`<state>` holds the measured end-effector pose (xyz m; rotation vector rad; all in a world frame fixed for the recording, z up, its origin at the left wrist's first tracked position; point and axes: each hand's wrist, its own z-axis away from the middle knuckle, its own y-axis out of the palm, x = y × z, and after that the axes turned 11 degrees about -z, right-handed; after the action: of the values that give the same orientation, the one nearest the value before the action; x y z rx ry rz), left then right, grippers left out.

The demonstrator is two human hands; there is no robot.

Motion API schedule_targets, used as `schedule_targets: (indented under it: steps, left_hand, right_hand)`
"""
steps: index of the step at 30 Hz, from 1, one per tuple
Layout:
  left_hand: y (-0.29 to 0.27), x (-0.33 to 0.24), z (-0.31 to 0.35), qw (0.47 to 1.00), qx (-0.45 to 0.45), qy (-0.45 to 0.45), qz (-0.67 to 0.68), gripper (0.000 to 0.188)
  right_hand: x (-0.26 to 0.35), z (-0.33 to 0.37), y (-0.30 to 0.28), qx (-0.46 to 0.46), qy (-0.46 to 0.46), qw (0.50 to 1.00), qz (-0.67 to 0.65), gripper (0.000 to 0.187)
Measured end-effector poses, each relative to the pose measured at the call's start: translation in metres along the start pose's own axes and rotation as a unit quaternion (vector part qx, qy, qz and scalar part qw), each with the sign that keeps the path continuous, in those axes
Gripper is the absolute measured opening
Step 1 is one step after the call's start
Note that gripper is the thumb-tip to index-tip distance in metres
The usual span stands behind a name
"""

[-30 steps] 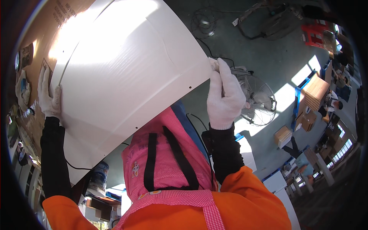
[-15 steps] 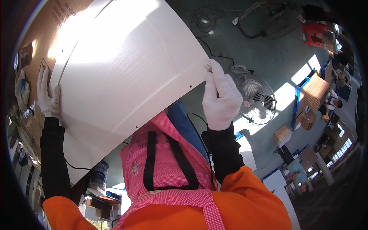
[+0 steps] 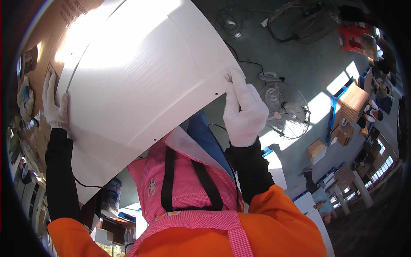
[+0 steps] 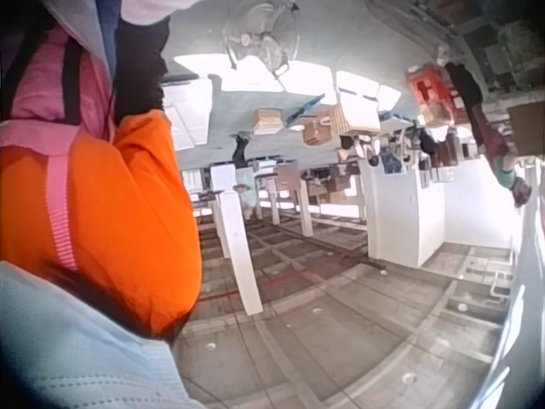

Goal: Repairing or touching up a white furniture panel by applying a substance and scraping away excess with a putty knife.

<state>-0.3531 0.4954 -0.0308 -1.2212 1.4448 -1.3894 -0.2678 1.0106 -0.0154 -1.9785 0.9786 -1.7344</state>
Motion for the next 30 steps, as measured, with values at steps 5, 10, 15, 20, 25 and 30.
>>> schedule_targets:
  steps: [5, 10, 15, 20, 25, 30]
  left_hand:
    - [0.0, -0.002, -0.001, 1.0, 0.002, 0.005, 0.013, 0.076]
    - [0.001, 0.003, -0.001, 1.0, 0.005, 0.007, 0.001, 0.078]
    - [0.003, 0.003, 0.0, 1.0, 0.002, 0.004, -0.004, 0.077]
    - [0.003, 0.004, 0.001, 1.0, 0.006, -0.001, -0.006, 0.077]
    - [0.001, 0.004, -0.003, 1.0, 0.0, 0.014, -0.005, 0.077]
    - [0.002, 0.003, -0.001, 1.0, 0.0, 0.004, 0.004, 0.078]
  right_hand:
    - [0.01, 0.004, -0.004, 0.044, 0.015, 0.999, 0.021, 0.035]
    - [-0.004, -0.004, -0.002, 0.002, 0.009, 1.0, 0.0, 0.051]
    - [0.009, 0.012, 0.003, 0.031, 0.003, 0.999, 0.01, 0.047]
    - [0.001, -0.003, -0.004, 0.044, 0.027, 0.999, -0.011, 0.034]
    - [0.015, 0.002, -0.002, 0.051, 0.038, 0.998, -0.008, 0.035]
    - [0.011, 0.015, 0.006, 0.059, -0.001, 0.998, -0.015, 0.049]
